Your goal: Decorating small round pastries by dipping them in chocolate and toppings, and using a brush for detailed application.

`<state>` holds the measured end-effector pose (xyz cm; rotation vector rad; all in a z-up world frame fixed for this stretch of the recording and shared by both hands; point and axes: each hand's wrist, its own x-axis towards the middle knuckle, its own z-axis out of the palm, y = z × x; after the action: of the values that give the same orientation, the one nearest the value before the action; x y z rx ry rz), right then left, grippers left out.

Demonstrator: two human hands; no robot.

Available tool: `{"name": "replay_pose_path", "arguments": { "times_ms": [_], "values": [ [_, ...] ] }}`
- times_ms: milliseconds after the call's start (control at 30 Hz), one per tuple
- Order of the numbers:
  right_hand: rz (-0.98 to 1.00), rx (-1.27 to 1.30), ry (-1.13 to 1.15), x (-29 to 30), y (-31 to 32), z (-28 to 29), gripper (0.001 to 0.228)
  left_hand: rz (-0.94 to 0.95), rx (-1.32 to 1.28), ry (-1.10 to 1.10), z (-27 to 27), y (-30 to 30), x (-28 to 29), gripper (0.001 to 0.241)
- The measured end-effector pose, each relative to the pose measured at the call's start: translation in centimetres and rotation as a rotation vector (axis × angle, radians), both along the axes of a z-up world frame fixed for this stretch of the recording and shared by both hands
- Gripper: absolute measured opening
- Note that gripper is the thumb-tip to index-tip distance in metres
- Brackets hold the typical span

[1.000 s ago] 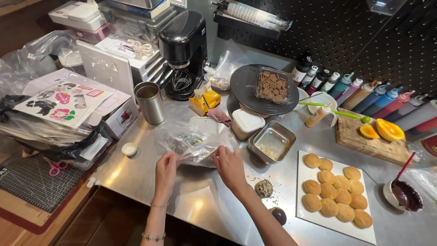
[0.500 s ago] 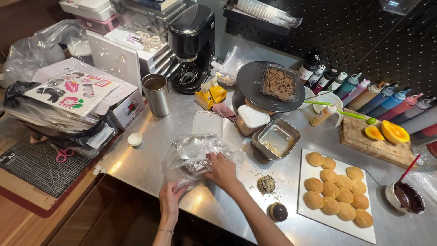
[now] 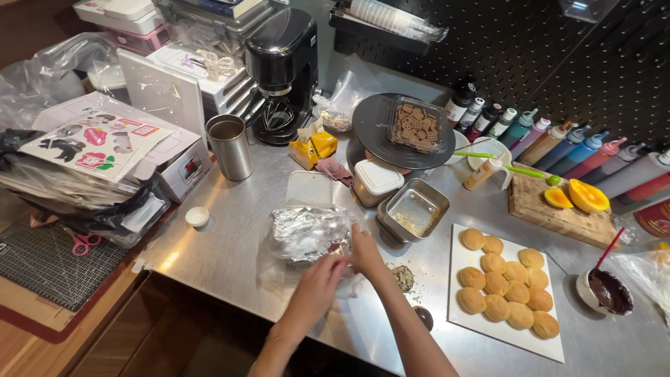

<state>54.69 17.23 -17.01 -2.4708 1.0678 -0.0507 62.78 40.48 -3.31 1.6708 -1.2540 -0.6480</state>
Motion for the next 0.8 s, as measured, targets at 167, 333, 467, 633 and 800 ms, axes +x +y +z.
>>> {"name": "replay_pose_path", "arguments": {
  "times_ms": [167,333,467,633,800],
  "values": [
    [-0.161,0.262,-0.073,-0.6,5.0,8.2,0.058,0.071,0.238,-0.478,-7.8,-7.3,1.6,0.043],
    [-0.202,0.411,-0.122,-1.9,1.7,1.6,0.036,0.15,0.389,-0.563,-8.6,-7.2,3.6,0.087],
    [-0.114,0.639,-0.269,-2.2,3.8,1.4,0.039,0.142,0.577,-0.537,-7.5,-7.3,3.2,0.104],
    [-0.059,0.337,-0.006,-1.2,4.2,-0.7,0.045,0.113,0.621,-0.531,-14.8,-10.1,6.9,0.079],
    [-0.154,0.067,0.294,-0.5,3.2,-3.1,0.067,0.125,0.361,-0.319,-7.5,-4.6,10.3,0.028]
  ]
}}
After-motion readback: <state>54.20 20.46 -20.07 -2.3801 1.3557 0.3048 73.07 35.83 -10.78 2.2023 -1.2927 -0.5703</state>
